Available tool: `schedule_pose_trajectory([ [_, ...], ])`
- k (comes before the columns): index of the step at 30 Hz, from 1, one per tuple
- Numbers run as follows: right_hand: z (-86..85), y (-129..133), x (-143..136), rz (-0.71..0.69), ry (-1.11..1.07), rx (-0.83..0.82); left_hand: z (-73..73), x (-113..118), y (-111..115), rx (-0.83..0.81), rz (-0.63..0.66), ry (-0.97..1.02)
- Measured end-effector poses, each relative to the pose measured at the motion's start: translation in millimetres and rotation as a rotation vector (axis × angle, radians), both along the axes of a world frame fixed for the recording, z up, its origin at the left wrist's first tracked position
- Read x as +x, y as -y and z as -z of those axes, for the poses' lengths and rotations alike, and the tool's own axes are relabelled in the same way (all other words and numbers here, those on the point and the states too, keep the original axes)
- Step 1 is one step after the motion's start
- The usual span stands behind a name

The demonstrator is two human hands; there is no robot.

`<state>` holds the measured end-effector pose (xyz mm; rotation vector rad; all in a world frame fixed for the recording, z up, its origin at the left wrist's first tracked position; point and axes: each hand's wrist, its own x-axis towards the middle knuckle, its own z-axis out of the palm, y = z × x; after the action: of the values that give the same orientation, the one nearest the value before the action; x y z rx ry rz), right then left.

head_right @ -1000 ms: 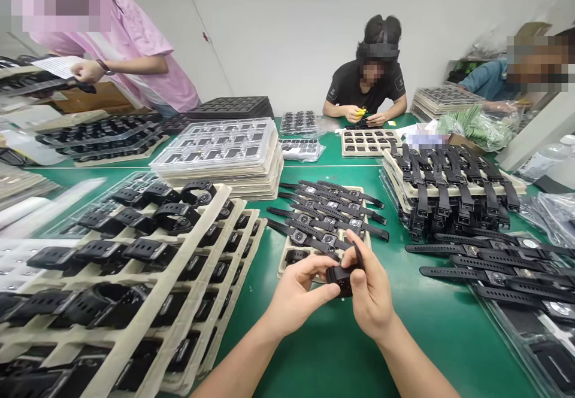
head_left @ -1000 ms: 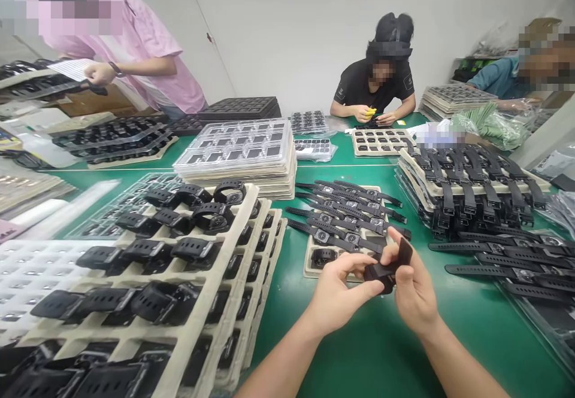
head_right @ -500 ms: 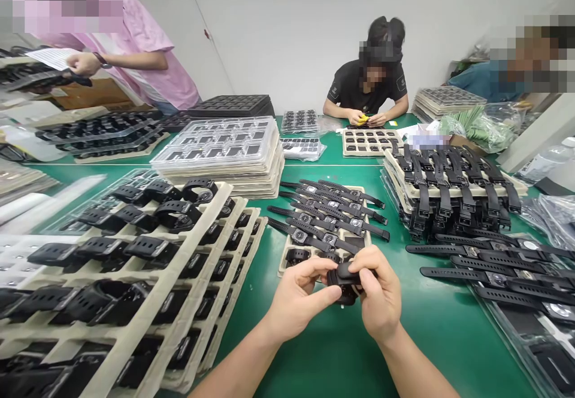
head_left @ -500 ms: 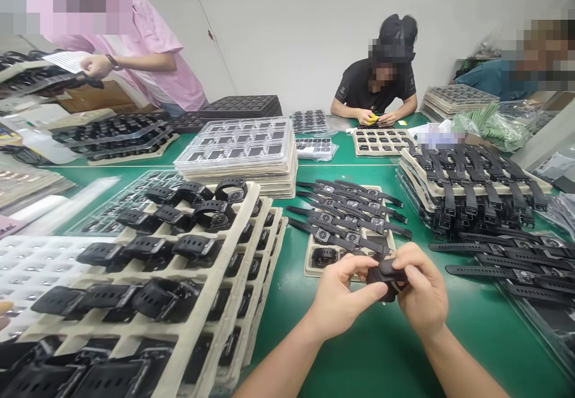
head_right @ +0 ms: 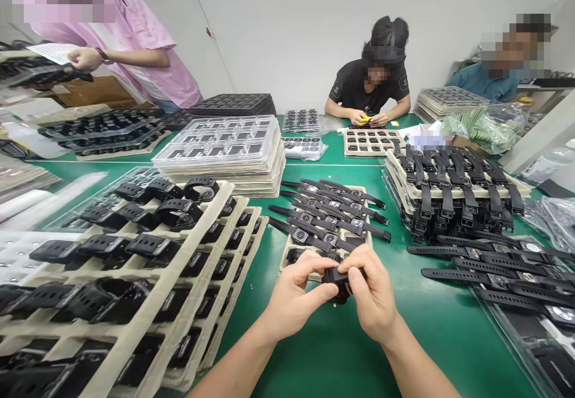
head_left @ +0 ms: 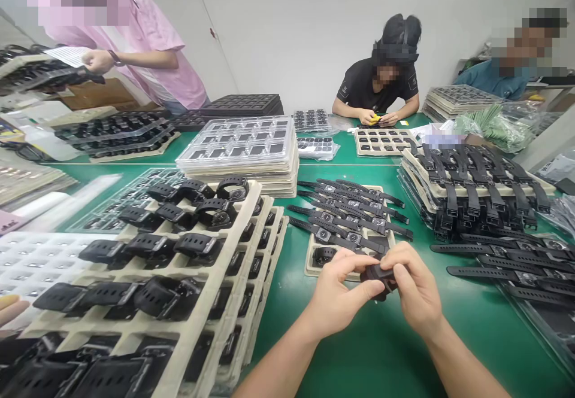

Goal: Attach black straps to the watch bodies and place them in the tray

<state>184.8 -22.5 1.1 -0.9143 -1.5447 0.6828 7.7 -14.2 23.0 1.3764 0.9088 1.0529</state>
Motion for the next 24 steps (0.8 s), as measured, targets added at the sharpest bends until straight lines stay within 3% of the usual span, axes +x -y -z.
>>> schedule_pose_trajectory([
  [3,-1.8,-1,-2,-0.026,0.062,-0.025,1.6,0,-1,0.023,-0.014,0.041],
  [9,5.3,-1,-7,0.086,-0.05,-0.009,8.2,13,2,-0.256,0.065,0.462],
  [17,1.4,-4,-1,0.061,-0.002,-0.006,6.5,14,1,-0.226,-0.075,0.421],
  [24,-11.6,-6,5,-0.05,0.05,0.012,5.7,11,-2,-0.158,-0.089,0.409],
])
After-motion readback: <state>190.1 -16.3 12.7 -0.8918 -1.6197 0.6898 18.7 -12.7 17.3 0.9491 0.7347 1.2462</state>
